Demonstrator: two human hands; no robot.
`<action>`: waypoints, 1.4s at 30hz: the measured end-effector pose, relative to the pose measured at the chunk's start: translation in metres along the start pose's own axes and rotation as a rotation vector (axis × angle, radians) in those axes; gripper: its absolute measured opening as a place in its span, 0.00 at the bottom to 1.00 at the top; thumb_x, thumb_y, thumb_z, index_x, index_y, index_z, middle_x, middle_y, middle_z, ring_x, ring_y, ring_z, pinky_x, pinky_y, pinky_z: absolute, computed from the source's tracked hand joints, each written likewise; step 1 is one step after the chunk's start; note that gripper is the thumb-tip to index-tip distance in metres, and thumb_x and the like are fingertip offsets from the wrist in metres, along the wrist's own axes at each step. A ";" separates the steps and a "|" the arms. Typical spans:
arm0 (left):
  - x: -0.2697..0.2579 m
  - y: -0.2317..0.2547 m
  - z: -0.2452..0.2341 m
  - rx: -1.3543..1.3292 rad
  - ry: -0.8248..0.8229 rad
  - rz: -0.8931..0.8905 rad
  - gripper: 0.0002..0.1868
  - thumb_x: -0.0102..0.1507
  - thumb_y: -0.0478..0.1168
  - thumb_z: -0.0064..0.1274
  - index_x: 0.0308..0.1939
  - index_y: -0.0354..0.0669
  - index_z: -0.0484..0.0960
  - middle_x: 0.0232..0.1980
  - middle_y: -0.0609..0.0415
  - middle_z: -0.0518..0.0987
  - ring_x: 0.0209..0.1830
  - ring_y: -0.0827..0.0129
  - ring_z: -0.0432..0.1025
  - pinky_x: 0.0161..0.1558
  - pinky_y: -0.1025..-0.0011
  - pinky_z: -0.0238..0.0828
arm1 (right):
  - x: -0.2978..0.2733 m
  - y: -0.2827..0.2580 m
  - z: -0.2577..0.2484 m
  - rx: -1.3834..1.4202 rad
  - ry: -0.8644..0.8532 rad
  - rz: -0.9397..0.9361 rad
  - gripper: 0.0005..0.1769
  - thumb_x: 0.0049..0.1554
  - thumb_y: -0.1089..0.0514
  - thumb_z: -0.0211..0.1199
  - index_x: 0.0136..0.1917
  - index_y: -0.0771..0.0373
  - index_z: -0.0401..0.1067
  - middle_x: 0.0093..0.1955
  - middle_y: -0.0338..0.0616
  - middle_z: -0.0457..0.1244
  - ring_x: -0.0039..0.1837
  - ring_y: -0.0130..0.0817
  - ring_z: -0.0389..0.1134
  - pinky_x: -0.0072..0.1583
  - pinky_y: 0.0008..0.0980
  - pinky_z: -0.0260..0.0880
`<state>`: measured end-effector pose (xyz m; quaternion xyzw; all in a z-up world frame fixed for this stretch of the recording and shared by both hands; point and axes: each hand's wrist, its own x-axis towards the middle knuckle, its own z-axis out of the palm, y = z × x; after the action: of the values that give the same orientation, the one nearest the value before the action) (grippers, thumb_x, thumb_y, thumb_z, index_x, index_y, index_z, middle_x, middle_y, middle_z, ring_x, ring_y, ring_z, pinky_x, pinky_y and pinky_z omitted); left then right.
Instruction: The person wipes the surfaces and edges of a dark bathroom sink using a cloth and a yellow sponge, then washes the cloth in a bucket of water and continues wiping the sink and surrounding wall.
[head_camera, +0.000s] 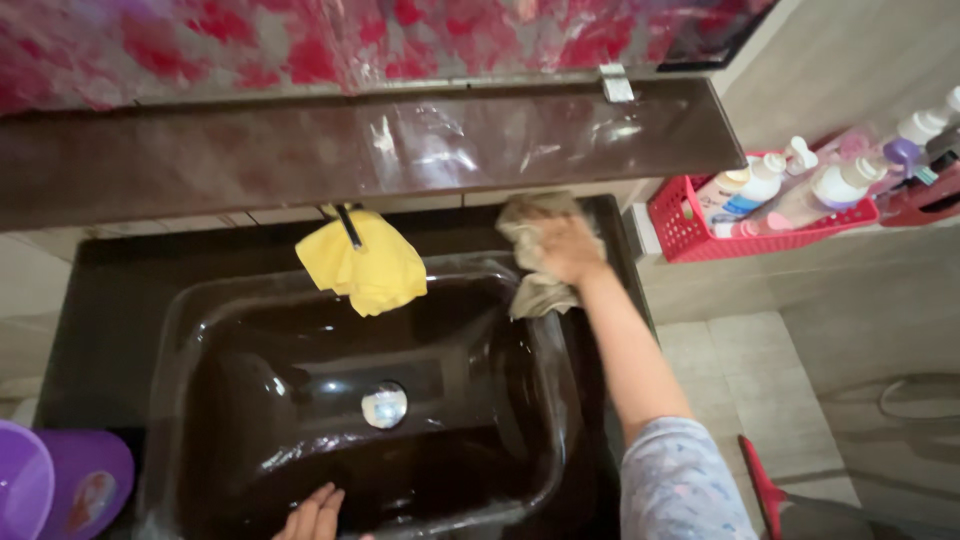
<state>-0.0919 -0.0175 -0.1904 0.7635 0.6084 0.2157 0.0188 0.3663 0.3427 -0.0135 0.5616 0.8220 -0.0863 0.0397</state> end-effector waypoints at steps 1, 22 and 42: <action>0.005 0.005 -0.008 -0.032 -0.039 0.003 0.40 0.47 0.67 0.62 0.50 0.39 0.85 0.50 0.44 0.82 0.43 0.54 0.79 0.44 0.56 0.79 | -0.006 0.021 0.012 -0.020 0.043 0.072 0.32 0.65 0.37 0.37 0.79 0.42 0.57 0.82 0.38 0.51 0.82 0.37 0.49 0.80 0.52 0.33; 0.058 0.101 -0.126 0.079 -0.173 -0.156 0.31 0.57 0.58 0.54 0.58 0.47 0.80 0.63 0.58 0.78 0.60 0.60 0.73 0.53 0.61 0.70 | -0.189 0.011 0.062 0.024 0.228 -0.112 0.44 0.52 0.53 0.59 0.81 0.55 0.52 0.86 0.40 0.41 0.84 0.51 0.41 0.76 0.64 0.42; 0.046 0.106 -0.121 0.082 -0.105 -0.128 0.26 0.61 0.59 0.52 0.56 0.48 0.83 0.61 0.60 0.79 0.61 0.64 0.73 0.59 0.61 0.67 | -0.291 -0.026 0.088 0.190 0.251 -0.201 0.38 0.55 0.61 0.55 0.79 0.59 0.56 0.83 0.48 0.50 0.83 0.53 0.46 0.77 0.59 0.43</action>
<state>-0.0297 -0.0305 -0.0359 0.7334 0.6625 0.1486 0.0332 0.4454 0.0506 -0.0501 0.4841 0.8606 -0.0965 -0.1253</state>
